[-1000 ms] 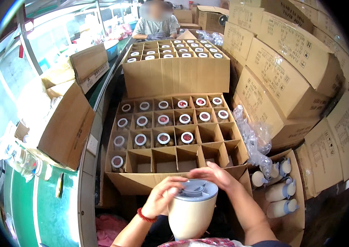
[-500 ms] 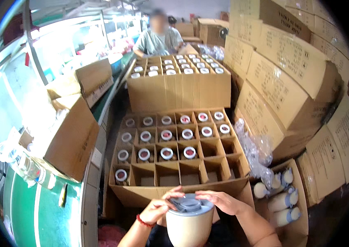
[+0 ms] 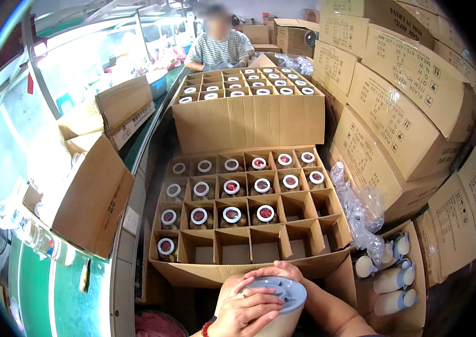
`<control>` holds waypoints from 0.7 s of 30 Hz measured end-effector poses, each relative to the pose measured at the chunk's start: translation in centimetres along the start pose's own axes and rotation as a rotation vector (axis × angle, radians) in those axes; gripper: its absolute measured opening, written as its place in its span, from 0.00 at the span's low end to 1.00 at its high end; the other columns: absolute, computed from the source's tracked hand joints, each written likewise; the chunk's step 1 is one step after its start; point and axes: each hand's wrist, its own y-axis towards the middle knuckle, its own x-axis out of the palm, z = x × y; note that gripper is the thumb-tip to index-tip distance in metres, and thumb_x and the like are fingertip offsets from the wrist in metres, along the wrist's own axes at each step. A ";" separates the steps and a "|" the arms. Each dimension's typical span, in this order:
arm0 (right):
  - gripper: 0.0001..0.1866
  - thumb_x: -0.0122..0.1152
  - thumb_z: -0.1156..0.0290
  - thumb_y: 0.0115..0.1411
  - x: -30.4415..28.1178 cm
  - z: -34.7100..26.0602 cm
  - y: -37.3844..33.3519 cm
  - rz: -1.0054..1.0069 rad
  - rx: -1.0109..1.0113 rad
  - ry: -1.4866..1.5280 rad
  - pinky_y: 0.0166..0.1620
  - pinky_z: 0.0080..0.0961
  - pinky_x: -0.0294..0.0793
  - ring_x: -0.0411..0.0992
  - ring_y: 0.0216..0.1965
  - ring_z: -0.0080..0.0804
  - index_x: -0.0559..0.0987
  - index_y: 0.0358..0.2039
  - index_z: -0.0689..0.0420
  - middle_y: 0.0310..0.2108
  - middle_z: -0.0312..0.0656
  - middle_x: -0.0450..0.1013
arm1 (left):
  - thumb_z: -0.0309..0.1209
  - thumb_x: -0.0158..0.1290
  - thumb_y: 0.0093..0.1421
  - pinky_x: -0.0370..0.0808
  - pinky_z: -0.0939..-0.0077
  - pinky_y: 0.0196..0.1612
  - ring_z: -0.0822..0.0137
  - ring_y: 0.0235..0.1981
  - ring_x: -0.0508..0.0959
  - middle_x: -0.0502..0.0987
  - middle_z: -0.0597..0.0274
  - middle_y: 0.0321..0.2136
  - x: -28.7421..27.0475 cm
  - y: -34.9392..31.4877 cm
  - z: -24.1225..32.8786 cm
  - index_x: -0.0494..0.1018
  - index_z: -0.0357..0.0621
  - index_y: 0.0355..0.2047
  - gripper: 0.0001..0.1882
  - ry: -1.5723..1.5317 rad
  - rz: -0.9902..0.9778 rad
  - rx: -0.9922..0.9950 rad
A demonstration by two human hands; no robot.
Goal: The person assembles beige plastic containers by inserting a gray lid and a clear plastic insert into the body, then securing the lid. They handle the containers one at a time, placing them into a cardboard box with compartments. The person also briefly handles a plastic bag containing small parts.
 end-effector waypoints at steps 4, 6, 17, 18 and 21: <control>0.36 0.36 0.46 0.70 1.2 -0.1 -2.7 0.146 -0.107 -0.612 0.66 0.34 0.57 0.62 0.63 0.39 0.65 0.61 0.69 0.62 0.52 0.63 | 0.39 0.53 0.62 0.39 0.46 0.69 0.55 0.59 0.68 0.83 0.59 0.37 -1.3 -2.9 -4.7 0.84 0.42 0.32 0.15 -0.543 -0.010 -0.042; 0.32 0.37 0.50 0.71 3.0 0.3 -3.8 0.229 -0.314 -0.900 0.66 0.32 0.56 0.61 0.63 0.38 0.71 0.57 0.68 0.61 0.51 0.65 | 0.38 0.49 0.65 0.35 0.46 0.69 0.51 0.61 0.66 0.81 0.59 0.40 -0.9 -4.3 -7.8 0.83 0.39 0.35 0.17 -0.827 0.013 0.042; 0.41 0.35 0.41 0.67 -3.1 -1.0 1.6 -0.259 -0.058 -0.085 0.67 0.40 0.55 0.61 0.63 0.47 0.65 0.60 0.69 0.61 0.59 0.63 | 0.30 0.57 0.59 0.71 0.65 0.51 0.60 0.41 0.79 0.81 0.60 0.37 -0.5 0.4 2.4 0.80 0.43 0.36 0.07 0.070 0.013 -0.075; 0.41 0.38 0.41 0.66 -2.3 -0.2 2.3 -0.261 -0.035 -0.052 0.68 0.41 0.53 0.60 0.64 0.48 0.65 0.60 0.70 0.61 0.61 0.63 | 0.31 0.58 0.59 0.71 0.65 0.50 0.59 0.41 0.79 0.81 0.60 0.37 0.1 0.5 3.6 0.81 0.43 0.36 0.08 0.186 -0.002 -0.113; 0.41 0.43 0.44 0.64 -2.2 0.5 2.3 -0.307 -0.056 -0.069 0.68 0.45 0.52 0.60 0.63 0.53 0.65 0.59 0.73 0.62 0.64 0.60 | 0.33 0.59 0.58 0.70 0.65 0.49 0.64 0.43 0.78 0.80 0.67 0.37 1.6 1.6 4.6 0.81 0.48 0.36 0.07 0.317 0.010 -0.112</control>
